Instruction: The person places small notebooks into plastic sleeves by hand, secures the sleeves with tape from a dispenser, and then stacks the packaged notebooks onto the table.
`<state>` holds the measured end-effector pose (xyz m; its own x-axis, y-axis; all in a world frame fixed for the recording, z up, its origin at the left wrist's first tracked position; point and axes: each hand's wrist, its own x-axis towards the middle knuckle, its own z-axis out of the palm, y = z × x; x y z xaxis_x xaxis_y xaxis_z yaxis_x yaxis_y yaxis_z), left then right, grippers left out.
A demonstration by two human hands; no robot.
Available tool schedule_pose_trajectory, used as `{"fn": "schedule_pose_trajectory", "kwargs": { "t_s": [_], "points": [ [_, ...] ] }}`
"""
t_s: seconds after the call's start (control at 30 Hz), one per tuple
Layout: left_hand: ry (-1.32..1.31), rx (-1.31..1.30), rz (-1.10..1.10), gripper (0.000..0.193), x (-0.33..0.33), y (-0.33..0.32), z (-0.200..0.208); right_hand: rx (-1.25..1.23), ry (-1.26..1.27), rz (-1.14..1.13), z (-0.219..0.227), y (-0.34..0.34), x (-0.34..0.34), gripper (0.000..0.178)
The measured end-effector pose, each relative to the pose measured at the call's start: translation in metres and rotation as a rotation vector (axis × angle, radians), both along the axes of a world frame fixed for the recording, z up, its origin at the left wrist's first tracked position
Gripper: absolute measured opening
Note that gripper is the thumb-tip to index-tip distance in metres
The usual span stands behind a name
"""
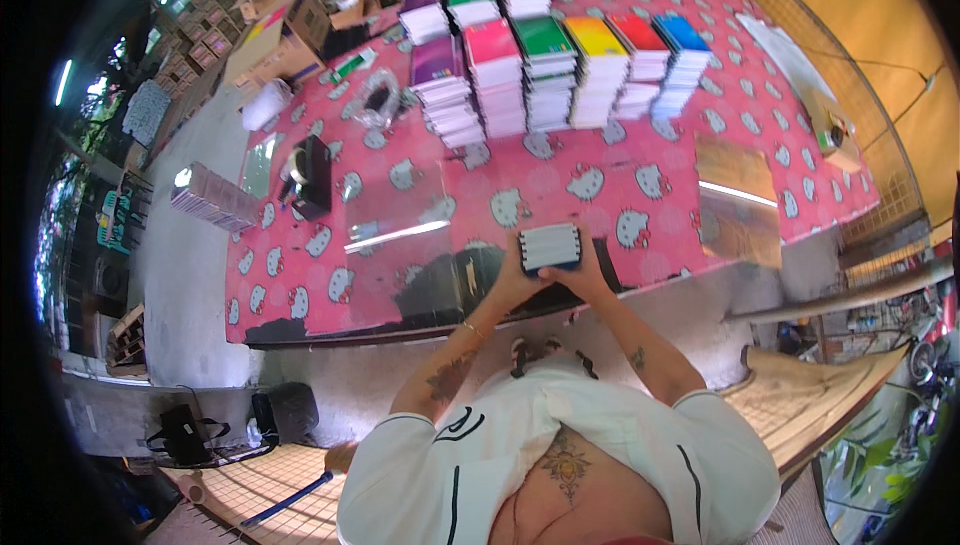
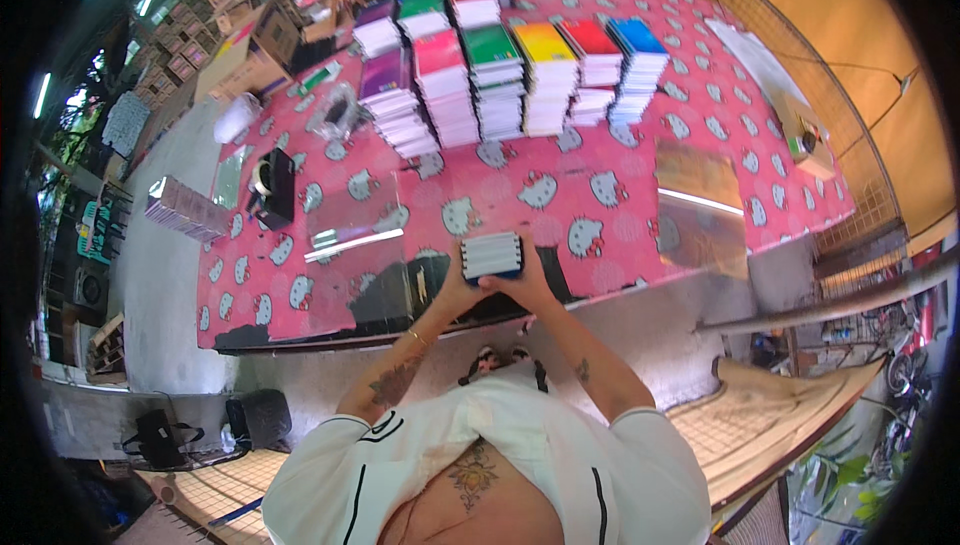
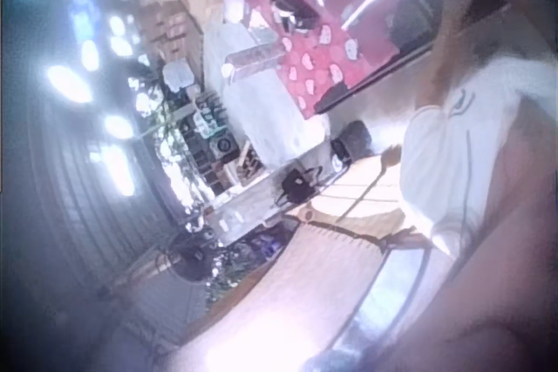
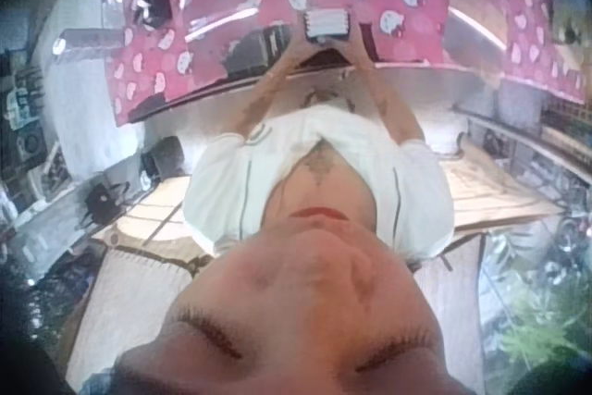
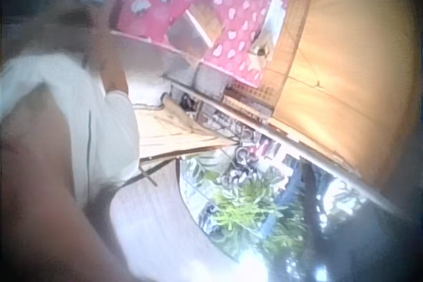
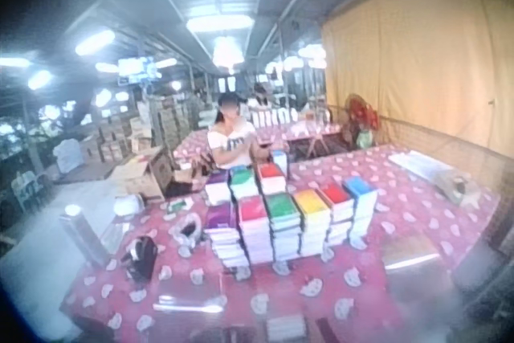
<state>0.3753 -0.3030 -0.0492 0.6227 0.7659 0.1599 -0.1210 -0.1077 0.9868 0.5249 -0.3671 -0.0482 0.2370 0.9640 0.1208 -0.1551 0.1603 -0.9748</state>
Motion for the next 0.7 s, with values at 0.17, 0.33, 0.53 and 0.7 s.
{"fn": "schedule_pose_trajectory", "kwargs": {
  "t_s": [0.17, 0.33, 0.53, 0.7],
  "points": [
    [0.428, 0.229, -0.102, 0.095, -0.011, 0.012, 0.049, 0.079, -0.246, 0.035, 0.003, -0.007, 0.023, 0.092],
    [0.788, 1.008, 0.181, 0.109, 0.015, -0.032, 0.121, 0.116, -0.209, 0.089, -0.006, 0.000, 0.028, 0.086],
    [0.937, 1.078, 0.004, 0.101, 0.025, -0.017, 0.129, -0.021, 0.038, 0.176, -0.026, 0.001, 0.036, 0.081],
    [0.921, 0.642, 0.038, 0.077, -0.017, 0.009, 0.125, 0.049, -0.494, 0.171, 0.020, 0.016, 0.021, 0.084]
  ]
}}
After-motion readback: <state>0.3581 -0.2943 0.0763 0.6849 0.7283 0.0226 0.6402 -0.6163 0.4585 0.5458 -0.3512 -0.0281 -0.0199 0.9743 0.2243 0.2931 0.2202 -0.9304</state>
